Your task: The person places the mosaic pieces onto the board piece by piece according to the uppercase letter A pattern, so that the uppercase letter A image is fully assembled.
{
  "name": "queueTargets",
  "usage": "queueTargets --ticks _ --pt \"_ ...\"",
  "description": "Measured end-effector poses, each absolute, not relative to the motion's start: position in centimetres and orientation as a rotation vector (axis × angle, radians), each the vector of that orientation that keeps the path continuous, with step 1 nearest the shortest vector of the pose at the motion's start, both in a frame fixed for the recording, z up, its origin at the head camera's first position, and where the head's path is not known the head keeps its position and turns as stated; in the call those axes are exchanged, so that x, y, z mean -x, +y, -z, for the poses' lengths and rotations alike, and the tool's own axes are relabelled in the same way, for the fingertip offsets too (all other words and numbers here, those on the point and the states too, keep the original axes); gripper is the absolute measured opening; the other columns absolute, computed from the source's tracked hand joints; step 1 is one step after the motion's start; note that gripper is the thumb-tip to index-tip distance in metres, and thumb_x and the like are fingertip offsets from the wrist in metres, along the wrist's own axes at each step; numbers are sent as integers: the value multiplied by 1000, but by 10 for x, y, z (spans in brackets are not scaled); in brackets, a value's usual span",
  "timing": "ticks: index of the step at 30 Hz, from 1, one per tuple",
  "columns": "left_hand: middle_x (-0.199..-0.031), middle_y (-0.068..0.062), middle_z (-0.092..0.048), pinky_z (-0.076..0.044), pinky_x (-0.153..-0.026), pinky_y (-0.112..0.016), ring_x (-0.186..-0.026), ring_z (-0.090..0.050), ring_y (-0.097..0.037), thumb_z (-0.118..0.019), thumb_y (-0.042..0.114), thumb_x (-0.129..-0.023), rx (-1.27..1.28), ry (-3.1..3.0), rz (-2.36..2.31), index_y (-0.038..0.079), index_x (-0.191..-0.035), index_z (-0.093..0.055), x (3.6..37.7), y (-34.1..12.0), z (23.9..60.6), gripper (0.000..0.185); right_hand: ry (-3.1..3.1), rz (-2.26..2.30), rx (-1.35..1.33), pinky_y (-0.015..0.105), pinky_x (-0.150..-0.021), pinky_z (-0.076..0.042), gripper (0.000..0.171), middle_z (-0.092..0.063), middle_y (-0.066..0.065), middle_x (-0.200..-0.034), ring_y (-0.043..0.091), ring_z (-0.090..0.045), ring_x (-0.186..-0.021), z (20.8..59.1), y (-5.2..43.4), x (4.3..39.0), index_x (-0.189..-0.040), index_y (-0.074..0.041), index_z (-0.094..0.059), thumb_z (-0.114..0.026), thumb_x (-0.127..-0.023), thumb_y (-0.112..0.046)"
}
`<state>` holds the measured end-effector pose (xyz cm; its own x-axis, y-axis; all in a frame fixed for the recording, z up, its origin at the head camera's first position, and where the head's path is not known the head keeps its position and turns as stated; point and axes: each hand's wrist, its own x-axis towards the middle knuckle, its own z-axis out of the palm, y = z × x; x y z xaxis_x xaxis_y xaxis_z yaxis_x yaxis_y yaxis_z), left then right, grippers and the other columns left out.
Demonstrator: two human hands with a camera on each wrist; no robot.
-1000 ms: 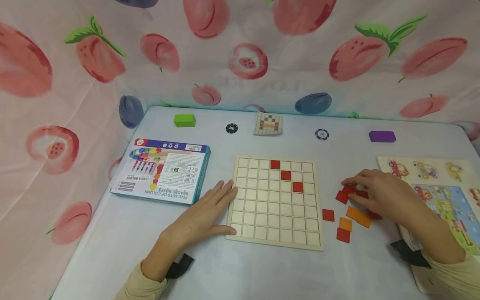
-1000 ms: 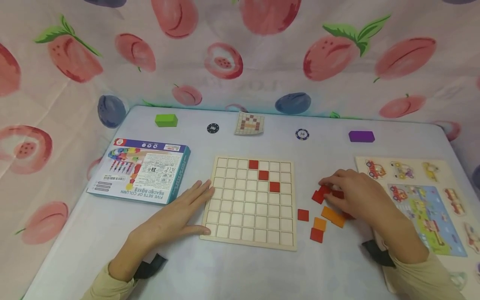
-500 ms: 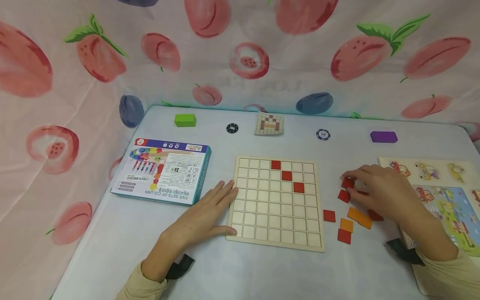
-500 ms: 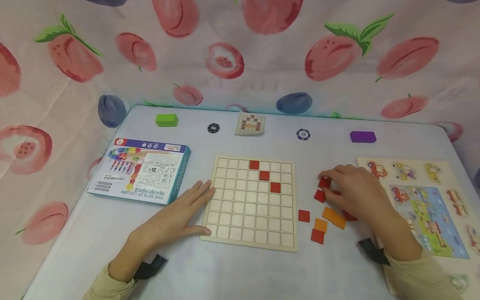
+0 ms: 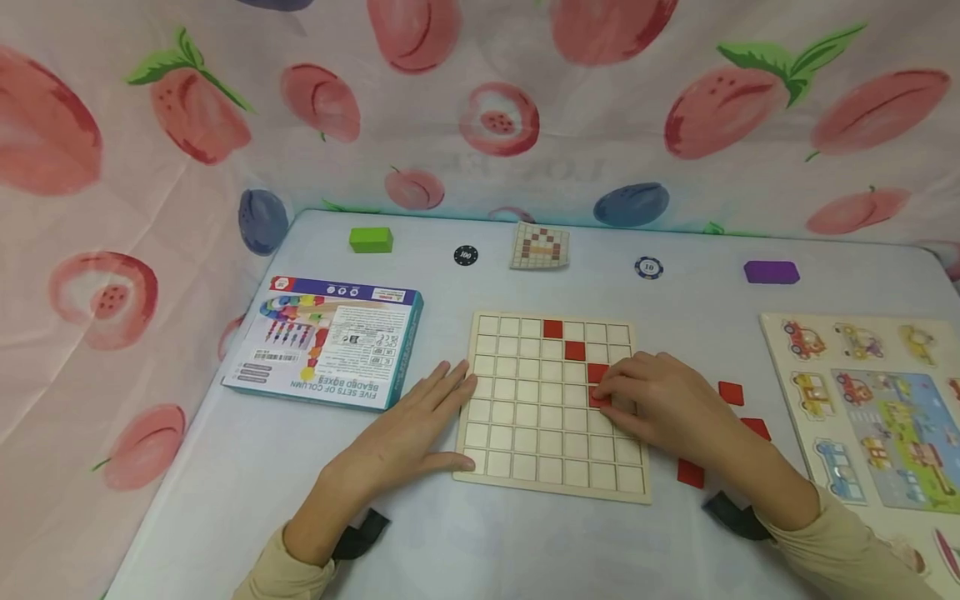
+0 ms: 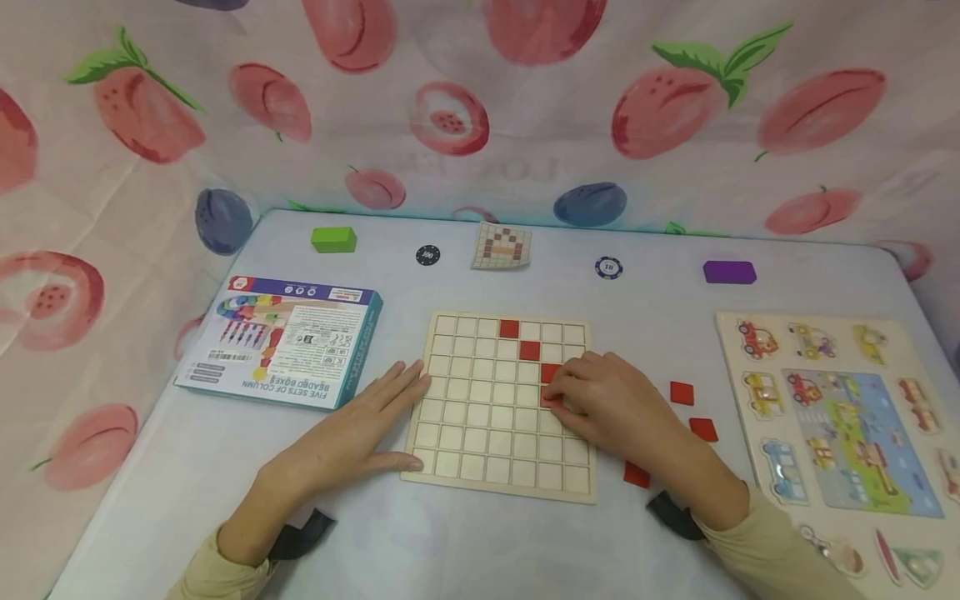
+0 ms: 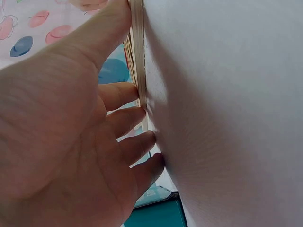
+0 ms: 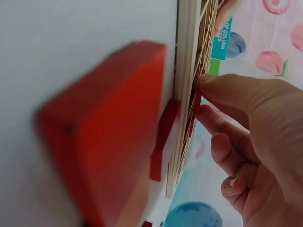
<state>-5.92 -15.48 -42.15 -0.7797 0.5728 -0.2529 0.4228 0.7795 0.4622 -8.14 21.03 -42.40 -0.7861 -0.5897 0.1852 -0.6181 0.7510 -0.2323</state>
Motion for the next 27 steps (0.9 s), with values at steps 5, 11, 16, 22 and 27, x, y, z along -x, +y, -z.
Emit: queueTargets --ticks 5,11,16,22,27 --pt "-182 -7 -11 -19 -138 -52 -170 -9 -32 -76 55 -93 -761 2593 -532 11 -170 -25 60 -154 421 102 -2888 -423 -971 39 -85 -65 23 -78 -7 -107 15 -70 -101 423 212 81 -106 -23 -86 -92 -83 -24" --pt "-182 -7 -11 -19 -138 -52 -170 -9 -32 -75 55 -93 -765 2585 -549 11 -171 -25 60 -152 422 102 -3013 -374 -805 48 -91 -63 24 -77 -3 -112 21 -70 -106 412 238 77 -112 -28 -83 -88 -88 -24" --pt "-182 -6 -10 -19 -138 -52 -170 -9 -32 -76 55 -93 -759 2583 -537 12 -171 -25 60 -152 422 103 -3110 -327 -538 58 -88 -63 34 -76 9 -119 30 -69 -105 408 282 71 -118 -22 -81 -89 -85 -24" --pt "-182 -7 -10 -20 -138 -53 -170 -9 -33 -76 55 -93 -757 2580 -535 11 -171 -25 59 -153 422 102 -3182 -271 -380 69 -89 -58 41 -74 18 -121 41 -68 -108 418 323 63 -121 -16 -78 -91 -82 -24" --pt "-182 -6 -10 -19 -138 -53 -170 -9 -32 -75 56 -94 -751 2582 -541 12 -171 -25 59 -153 422 102 -3191 -324 -320 66 -84 -59 39 -75 17 -119 38 -67 -103 420 329 61 -121 -16 -76 -89 -84 -24"
